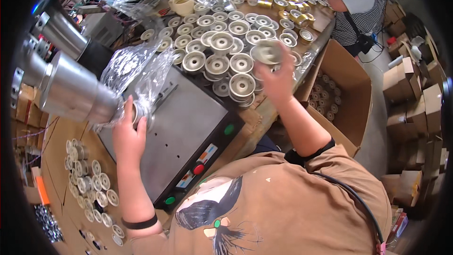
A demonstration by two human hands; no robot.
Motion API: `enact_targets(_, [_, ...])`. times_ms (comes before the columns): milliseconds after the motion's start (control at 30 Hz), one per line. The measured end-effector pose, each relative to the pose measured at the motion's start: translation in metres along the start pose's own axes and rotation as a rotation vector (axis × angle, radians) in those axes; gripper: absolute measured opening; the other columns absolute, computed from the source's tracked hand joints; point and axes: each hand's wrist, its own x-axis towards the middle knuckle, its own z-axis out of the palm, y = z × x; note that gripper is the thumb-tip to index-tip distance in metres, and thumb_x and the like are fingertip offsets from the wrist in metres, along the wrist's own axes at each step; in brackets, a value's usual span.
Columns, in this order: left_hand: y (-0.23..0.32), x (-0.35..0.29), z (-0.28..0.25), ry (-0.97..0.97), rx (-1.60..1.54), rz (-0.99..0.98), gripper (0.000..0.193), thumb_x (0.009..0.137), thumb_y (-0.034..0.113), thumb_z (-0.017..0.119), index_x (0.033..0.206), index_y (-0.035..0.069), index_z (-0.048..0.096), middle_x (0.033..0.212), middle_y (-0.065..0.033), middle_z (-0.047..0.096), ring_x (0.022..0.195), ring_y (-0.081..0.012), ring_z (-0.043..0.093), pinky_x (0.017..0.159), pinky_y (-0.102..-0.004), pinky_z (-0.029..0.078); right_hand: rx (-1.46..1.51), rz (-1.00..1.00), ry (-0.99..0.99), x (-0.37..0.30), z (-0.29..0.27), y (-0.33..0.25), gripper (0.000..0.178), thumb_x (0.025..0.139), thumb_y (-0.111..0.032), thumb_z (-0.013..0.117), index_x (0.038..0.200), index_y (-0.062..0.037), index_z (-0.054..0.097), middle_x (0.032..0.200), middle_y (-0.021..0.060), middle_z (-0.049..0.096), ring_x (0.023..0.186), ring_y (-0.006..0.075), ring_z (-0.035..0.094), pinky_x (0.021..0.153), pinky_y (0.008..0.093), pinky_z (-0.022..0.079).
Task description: Placing white plastic parts into a press machine for assembly and then packing finished parts into a cardboard box.
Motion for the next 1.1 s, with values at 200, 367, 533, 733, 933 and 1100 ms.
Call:
enact_targets(200, [-0.017, -0.031, 0.009, 0.153, 0.092, 0.048, 0.073, 0.092, 0.03, 0.069, 0.156, 0.008, 0.04, 0.16, -0.0206, 0.038, 0.15, -0.0405, 0.032, 0.121, -0.0465, 0.03, -0.455, 0.403, 0.142, -0.004, -0.03, 0.142, 0.09, 0.08, -0.039, 0.081, 0.152, -0.0054, 0.039, 0.144, 0.0252, 0.048, 0.137, 0.0396, 0.04, 0.115, 0.051, 0.03])
enact_targets(367, [-0.03, -0.116, -0.019, 0.239, -0.059, 0.008, 0.079, 0.094, 0.052, 0.066, 0.154, 0.005, 0.042, 0.164, -0.0225, 0.029, 0.151, -0.0411, 0.029, 0.121, -0.0521, 0.027, -0.445, -0.111, 0.093, -0.022, -0.012, 0.11, 0.085, 0.089, -0.035, 0.072, 0.154, 0.0035, 0.033, 0.161, 0.023, 0.034, 0.151, 0.0431, 0.023, 0.122, 0.0539, 0.015])
enact_targets(533, [-0.034, -0.186, -0.017, -0.29, -0.004, -0.256, 0.104, 0.067, 0.03, 0.09, 0.157, 0.017, 0.039, 0.168, -0.0224, 0.018, 0.154, -0.0431, 0.02, 0.123, -0.0533, 0.026, -0.167, -0.708, -0.967, -0.046, -0.015, -0.026, 0.074, 0.076, -0.016, 0.076, 0.146, -0.0139, 0.052, 0.157, 0.0108, 0.046, 0.148, 0.0341, 0.038, 0.122, 0.0529, 0.026])
enact_targets(733, [-0.033, -0.209, -0.004, -0.188, 0.092, -0.159, 0.106, 0.068, 0.026, 0.092, 0.158, 0.018, 0.038, 0.167, -0.0202, 0.021, 0.151, -0.0429, 0.028, 0.121, -0.052, 0.029, -0.284, -0.834, -1.152, -0.057, 0.008, -0.044, 0.075, 0.07, -0.004, 0.074, 0.142, -0.0141, 0.055, 0.156, 0.0093, 0.045, 0.148, 0.0324, 0.038, 0.12, 0.0522, 0.033])
enact_targets(933, [-0.133, -0.217, 0.008, 0.276, 0.319, -0.605, 0.088, 0.084, 0.043, 0.079, 0.157, 0.015, 0.039, 0.166, -0.0246, 0.021, 0.154, -0.0443, 0.018, 0.122, -0.0568, 0.023, -0.23, -0.702, -1.199, -0.07, 0.011, -0.049, 0.086, 0.065, -0.017, 0.084, 0.144, -0.0095, 0.05, 0.16, 0.014, 0.037, 0.15, 0.0387, 0.031, 0.121, 0.0529, 0.03])
enact_targets(1100, [-0.158, -0.234, 0.013, 0.129, 0.511, -0.79, 0.077, 0.086, 0.04, 0.077, 0.148, 0.007, 0.047, 0.164, -0.0252, 0.026, 0.153, -0.0473, 0.017, 0.121, -0.0577, 0.022, 0.006, -0.606, -1.123, -0.061, 0.034, -0.031, 0.06, 0.075, -0.016, 0.08, 0.131, -0.0063, 0.061, 0.14, 0.0174, 0.058, 0.136, 0.0361, 0.05, 0.115, 0.0502, 0.039])
